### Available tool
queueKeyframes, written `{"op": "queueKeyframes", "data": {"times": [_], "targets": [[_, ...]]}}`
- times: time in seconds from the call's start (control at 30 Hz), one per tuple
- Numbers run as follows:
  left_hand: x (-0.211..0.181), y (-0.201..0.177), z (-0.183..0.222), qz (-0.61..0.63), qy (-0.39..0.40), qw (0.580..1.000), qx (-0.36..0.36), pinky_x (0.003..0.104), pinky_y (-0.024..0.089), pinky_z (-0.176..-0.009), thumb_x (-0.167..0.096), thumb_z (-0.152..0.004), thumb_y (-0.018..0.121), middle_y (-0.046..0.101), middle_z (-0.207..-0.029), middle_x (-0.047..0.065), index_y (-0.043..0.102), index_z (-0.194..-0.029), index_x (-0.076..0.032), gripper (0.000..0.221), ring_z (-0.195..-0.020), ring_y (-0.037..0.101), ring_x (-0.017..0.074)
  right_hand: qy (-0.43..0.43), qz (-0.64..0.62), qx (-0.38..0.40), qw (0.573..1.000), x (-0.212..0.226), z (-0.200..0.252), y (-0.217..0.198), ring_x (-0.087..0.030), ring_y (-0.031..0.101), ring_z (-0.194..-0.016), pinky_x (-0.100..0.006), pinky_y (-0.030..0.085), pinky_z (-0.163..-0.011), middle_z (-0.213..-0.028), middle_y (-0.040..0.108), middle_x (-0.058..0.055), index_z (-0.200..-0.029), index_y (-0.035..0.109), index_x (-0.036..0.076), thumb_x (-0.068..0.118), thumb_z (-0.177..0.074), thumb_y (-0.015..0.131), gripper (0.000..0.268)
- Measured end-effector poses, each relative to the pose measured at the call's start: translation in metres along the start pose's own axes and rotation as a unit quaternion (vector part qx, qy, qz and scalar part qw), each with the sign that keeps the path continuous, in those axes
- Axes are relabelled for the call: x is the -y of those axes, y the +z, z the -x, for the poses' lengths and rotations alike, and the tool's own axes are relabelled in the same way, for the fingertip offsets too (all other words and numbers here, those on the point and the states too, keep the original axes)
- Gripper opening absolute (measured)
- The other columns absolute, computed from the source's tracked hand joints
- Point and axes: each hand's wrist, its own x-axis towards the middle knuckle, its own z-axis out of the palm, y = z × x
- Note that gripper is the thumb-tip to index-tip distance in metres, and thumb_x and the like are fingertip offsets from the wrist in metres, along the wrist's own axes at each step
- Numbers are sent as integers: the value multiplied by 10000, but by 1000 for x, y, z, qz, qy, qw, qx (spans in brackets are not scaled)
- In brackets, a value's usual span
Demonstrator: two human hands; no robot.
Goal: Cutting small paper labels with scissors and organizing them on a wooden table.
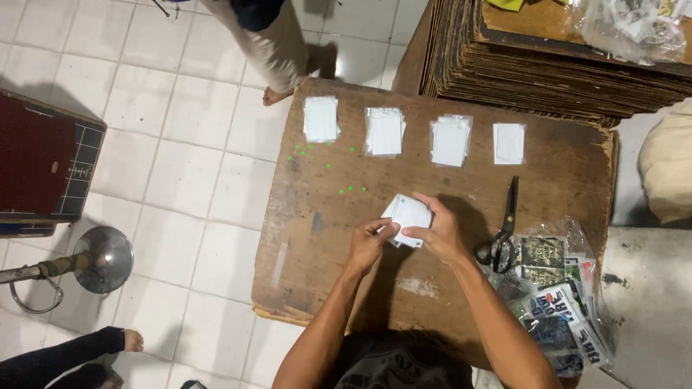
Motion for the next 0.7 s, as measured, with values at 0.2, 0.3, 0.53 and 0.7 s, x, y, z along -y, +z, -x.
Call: {"op": "queueKeyframes", "data": {"times": [0.2, 0.3, 0.53, 0.7], "targets": [[-9, -15, -22, 35, -1, 999, -33, 211, 525, -704, -74, -694, 930, 715, -742, 39, 786, -886, -47, 242, -701, 643, 65, 36, -101, -26, 994, -7, -19, 21, -271, 656, -1033, -360, 587, -782, -1244, 628, -177, -1421, 574, 33, 9, -546, 952, 954], [-11, -32, -31, 37, -2, 998, -55, 217, 516, -674, -63, -679, 933, 705, -708, 51, 773, -827, -49, 219, -672, 642, 85, 2, -77, -24, 997, -4, -36, 37, -250, 682, -918, -348, 591, -701, -1066, 668, -183, -1382, 578, -1, -25, -711, 845, 722], [-10, -102, -39, 49, 21, 973, -224, 274, 511, -721, -47, -728, 881, 662, -791, 64, 764, -857, -15, 176, -726, 620, 138, -103, 40, -52, 993, -23, -152, 100, -155, 691, -866, -323, 545, -786, -878, 749, -59, -969, 786, 127, 150, -916, 786, 57], [-20, -118, -28, 107, 32, 958, -264, 295, 541, -748, -6, -764, 841, 715, -779, 114, 739, -808, -19, 112, -735, 678, 193, -89, 36, -37, 995, -11, -276, 188, -126, 737, -847, -271, 562, -744, -869, 782, -14, -940, 790, 158, 139, -815, 817, 130]]}}
